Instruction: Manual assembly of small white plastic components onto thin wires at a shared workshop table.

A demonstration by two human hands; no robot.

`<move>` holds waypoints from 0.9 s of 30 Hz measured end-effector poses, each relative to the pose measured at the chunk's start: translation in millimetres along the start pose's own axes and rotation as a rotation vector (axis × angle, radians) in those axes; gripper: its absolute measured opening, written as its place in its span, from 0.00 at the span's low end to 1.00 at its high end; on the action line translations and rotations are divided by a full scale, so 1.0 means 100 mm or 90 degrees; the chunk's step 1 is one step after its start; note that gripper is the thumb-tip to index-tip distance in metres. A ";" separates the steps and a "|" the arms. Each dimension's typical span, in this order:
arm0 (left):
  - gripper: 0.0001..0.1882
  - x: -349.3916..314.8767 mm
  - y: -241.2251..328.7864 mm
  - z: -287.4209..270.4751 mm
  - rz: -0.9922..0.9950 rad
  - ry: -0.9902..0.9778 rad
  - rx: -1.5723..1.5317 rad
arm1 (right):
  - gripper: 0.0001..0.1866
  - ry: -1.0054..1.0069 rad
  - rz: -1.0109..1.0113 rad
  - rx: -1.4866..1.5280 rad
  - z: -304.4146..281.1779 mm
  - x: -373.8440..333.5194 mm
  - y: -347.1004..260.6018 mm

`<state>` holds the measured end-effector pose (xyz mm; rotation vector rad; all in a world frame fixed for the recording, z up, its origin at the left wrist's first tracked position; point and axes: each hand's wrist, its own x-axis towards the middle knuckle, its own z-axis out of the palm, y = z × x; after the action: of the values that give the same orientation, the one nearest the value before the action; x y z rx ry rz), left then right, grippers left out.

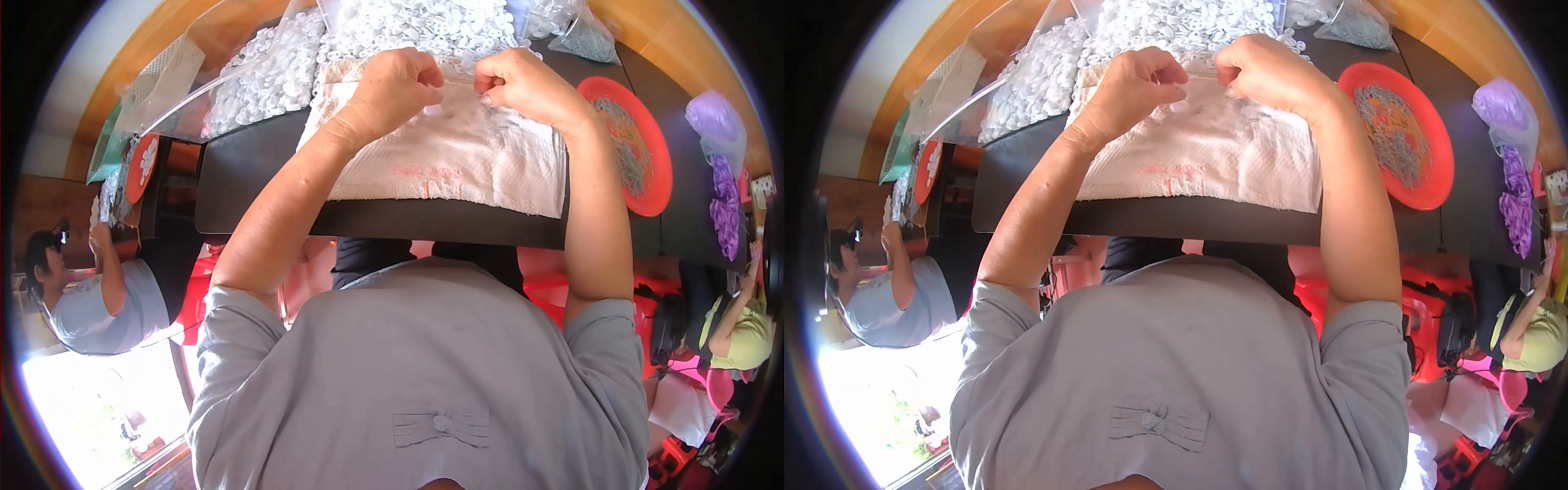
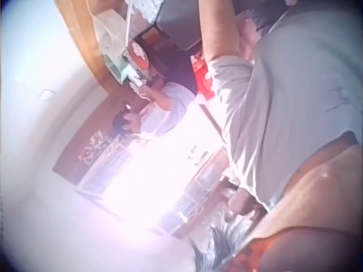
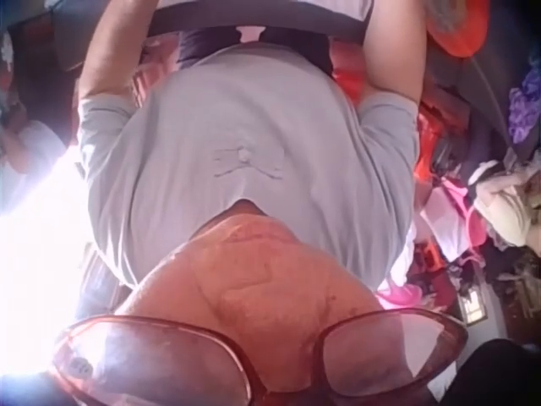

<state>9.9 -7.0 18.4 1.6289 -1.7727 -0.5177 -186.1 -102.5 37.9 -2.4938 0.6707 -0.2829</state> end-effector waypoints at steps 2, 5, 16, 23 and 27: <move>0.09 0.00 0.12 -0.01 -0.070 -0.014 -0.130 | 0.08 0.016 -0.029 0.034 0.03 0.00 0.03; 0.08 0.03 0.19 -0.03 -0.193 -0.094 -0.324 | 0.10 0.027 -0.050 0.093 0.04 0.00 -0.02; 0.04 -0.05 -0.08 0.31 0.186 0.015 0.148 | 0.11 -0.034 -0.027 0.128 0.02 -0.02 0.00; 0.05 -0.07 -0.15 0.30 0.112 0.008 0.067 | 0.08 -0.039 -0.010 0.087 0.01 -0.03 -0.06; 0.05 -0.07 -0.08 0.18 -0.075 -0.045 -0.185 | 0.05 0.026 -0.006 0.101 0.02 -0.01 -0.04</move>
<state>2.8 -4.0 -1.4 1.5300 -1.5723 -0.8548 -184.8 -97.7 38.4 -2.3464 0.6291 -0.3768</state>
